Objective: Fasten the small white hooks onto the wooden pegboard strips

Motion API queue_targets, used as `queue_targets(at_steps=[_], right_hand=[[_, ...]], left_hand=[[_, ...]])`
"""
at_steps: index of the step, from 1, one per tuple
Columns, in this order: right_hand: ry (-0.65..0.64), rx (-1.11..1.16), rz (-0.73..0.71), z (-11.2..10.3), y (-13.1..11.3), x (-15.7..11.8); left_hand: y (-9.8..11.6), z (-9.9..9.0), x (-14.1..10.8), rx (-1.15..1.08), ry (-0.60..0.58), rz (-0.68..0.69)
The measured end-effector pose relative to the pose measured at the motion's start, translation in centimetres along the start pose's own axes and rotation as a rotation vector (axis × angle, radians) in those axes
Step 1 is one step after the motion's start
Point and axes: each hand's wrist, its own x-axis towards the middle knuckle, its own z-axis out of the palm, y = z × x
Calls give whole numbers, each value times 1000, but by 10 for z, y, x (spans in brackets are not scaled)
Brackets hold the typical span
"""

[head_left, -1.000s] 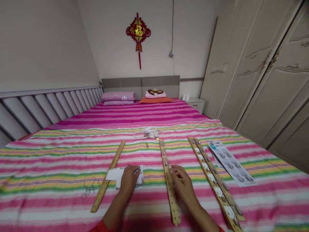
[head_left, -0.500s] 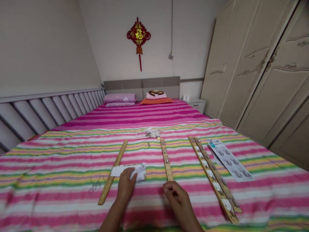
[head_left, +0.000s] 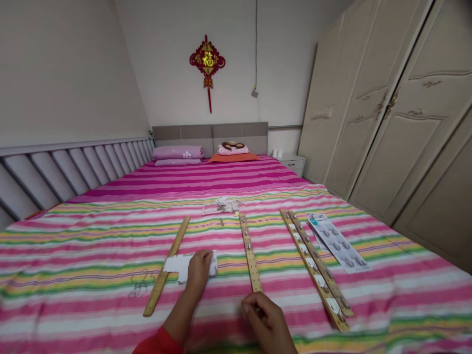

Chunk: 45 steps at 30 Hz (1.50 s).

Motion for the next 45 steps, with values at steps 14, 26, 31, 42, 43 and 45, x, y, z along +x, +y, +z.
queue_targets(at_steps=[14,26,31,42,43,45], right_hand=[[-227,780,418,6,-26,-10],[-126,527,273,-9,-35,-18],[-110,474,265,-6,-35,-23],[-9,302,113,-9,-39,-30],[-6,291,111,-9,-39,-30],[-1,268,98,-9,-40,-31]], left_hand=[[112,-46,-118,-138,-550,525],[96,-29,-132,-607,-178,-255],[102,-19,-134,-859,-248,-390],[131,-18,-139,-1192,-284,-595],[132,-18,-139,-1200,-289,-602],[133,-18,-139,-1217,-293,-622]])
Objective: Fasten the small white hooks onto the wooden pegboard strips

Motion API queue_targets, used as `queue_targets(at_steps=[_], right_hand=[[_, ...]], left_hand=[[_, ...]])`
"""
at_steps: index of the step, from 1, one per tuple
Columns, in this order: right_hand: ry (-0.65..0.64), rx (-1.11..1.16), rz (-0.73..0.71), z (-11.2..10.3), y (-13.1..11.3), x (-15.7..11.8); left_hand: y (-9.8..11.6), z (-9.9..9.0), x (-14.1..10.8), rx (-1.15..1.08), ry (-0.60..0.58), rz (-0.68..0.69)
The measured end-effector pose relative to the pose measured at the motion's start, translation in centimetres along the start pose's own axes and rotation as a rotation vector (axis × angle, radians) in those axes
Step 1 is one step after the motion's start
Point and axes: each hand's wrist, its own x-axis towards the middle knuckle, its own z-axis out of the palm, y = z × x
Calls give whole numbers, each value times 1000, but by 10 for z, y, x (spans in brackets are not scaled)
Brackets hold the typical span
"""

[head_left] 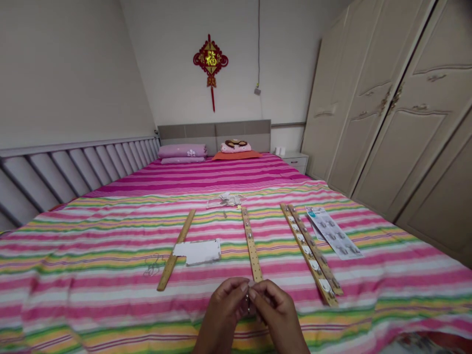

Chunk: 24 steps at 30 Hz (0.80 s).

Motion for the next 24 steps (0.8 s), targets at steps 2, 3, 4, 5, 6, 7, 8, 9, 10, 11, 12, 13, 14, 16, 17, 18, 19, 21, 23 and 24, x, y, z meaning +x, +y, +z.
queue_targets(at_steps=[2,3,4,5,6,7,8,9,10,11,12,13,14,16,17,18,19,21,23,24], right_hand=[[-4,-21,-19,0,1,0],[-9,-29,-30,1,2,0],[-14,-39,-37,1,4,1],[-19,-49,-40,1,5,1],[-19,-57,-44,1,7,1],[-18,-63,-48,1,9,2],[-15,-64,-50,1,10,2],[-15,-62,-49,1,11,2],[-16,-59,-43,1,11,2],[-18,-52,-35,2,11,2],[-19,-44,-26,2,11,1],[-17,-39,-21,2,11,1],[-12,-36,-19,2,11,1],[-4,-36,-24,1,11,1],[0,-35,-28,1,11,1],[1,-34,-31,1,11,1],[0,-33,-32,1,11,1],[1,-33,-36,2,11,1],[10,-42,-44,3,10,0],[15,-48,-50,4,9,0]], left_hand=[[2,1,-1,-28,-5,-13],[3,1,-1,-39,-16,-16],[3,1,-2,-45,-29,-17],[4,0,-2,-49,-40,-18],[3,0,-2,-55,-47,-21],[3,-1,-2,-66,-52,-23],[2,-2,-1,-82,-55,-29],[1,-3,-1,-100,-58,-37],[0,-4,0,-115,-64,-46],[-1,-5,1,-123,-70,-54],[-2,-6,1,-124,-73,-60],[-3,-6,2,-120,-72,-65],[-4,-7,3,-112,-65,-67],[-4,-8,5,-83,-41,-71],[-4,-9,6,-64,-27,-70],[-3,-10,6,-42,-13,-67],[-3,-10,6,-20,2,-65],[-1,-10,6,16,24,-59],[0,-10,5,39,42,-51],[1,-10,5,48,53,-49]])
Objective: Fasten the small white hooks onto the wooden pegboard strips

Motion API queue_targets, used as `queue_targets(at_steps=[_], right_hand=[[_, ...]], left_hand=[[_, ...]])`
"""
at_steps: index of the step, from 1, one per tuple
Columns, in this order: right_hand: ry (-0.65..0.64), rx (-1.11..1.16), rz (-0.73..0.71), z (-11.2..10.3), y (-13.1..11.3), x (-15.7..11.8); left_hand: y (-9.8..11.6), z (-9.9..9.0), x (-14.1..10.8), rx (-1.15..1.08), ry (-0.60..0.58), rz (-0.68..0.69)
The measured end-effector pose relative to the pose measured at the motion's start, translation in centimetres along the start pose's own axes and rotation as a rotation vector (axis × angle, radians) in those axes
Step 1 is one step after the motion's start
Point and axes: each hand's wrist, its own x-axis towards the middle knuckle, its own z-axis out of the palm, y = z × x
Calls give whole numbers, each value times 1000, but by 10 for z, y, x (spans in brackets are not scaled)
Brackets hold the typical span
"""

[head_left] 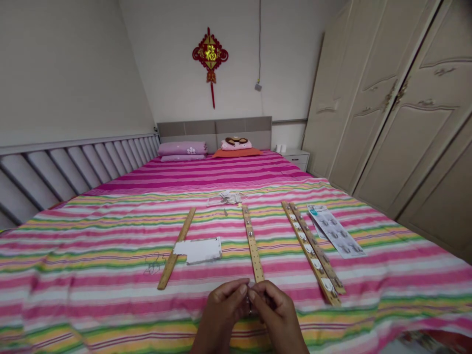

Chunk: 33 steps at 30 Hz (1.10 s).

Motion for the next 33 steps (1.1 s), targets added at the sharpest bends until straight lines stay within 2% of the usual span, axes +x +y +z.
queue_targets(at_steps=[5,9,12,18,21,24,28,33], right_hand=[[-9,-56,-34,2,-1,-1],[-44,-119,-72,1,5,0],[-62,-113,-44,1,11,2],[-20,75,162,-2,4,7],[-24,81,167,-5,-4,8],[-37,76,153,-7,-7,8],[-41,94,153,-7,-7,5],[-73,105,160,-8,-9,4]], left_hand=[[-2,-2,2,17,58,18],[-8,-5,5,10,28,74],[-10,-5,5,-35,4,88],[-2,-6,3,-69,-46,-32],[4,-9,1,-81,-72,-94],[6,-12,2,-19,-107,-76],[9,-15,4,88,-78,-73],[15,-17,3,62,-128,-121]])
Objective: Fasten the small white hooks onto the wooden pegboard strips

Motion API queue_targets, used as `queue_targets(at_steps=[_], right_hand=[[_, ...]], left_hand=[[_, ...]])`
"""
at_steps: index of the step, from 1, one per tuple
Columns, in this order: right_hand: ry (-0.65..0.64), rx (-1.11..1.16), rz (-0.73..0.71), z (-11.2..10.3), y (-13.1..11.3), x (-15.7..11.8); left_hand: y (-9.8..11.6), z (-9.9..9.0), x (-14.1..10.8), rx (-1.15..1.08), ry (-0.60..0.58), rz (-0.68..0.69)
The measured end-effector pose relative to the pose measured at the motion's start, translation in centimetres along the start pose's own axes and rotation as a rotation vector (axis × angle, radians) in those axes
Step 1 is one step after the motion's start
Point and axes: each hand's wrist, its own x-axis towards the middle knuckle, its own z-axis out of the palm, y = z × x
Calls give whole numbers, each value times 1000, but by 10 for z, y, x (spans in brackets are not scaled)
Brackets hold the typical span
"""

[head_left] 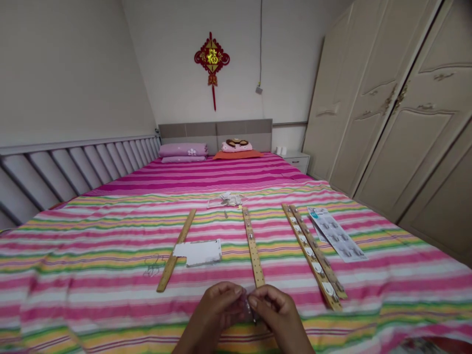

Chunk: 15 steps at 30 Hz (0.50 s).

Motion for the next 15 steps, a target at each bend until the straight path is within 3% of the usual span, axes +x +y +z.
queue_targets(at_steps=[15], right_hand=[[-24,-49,19,-4,-2,3]], left_hand=[[6,2,0,-54,8,-103]])
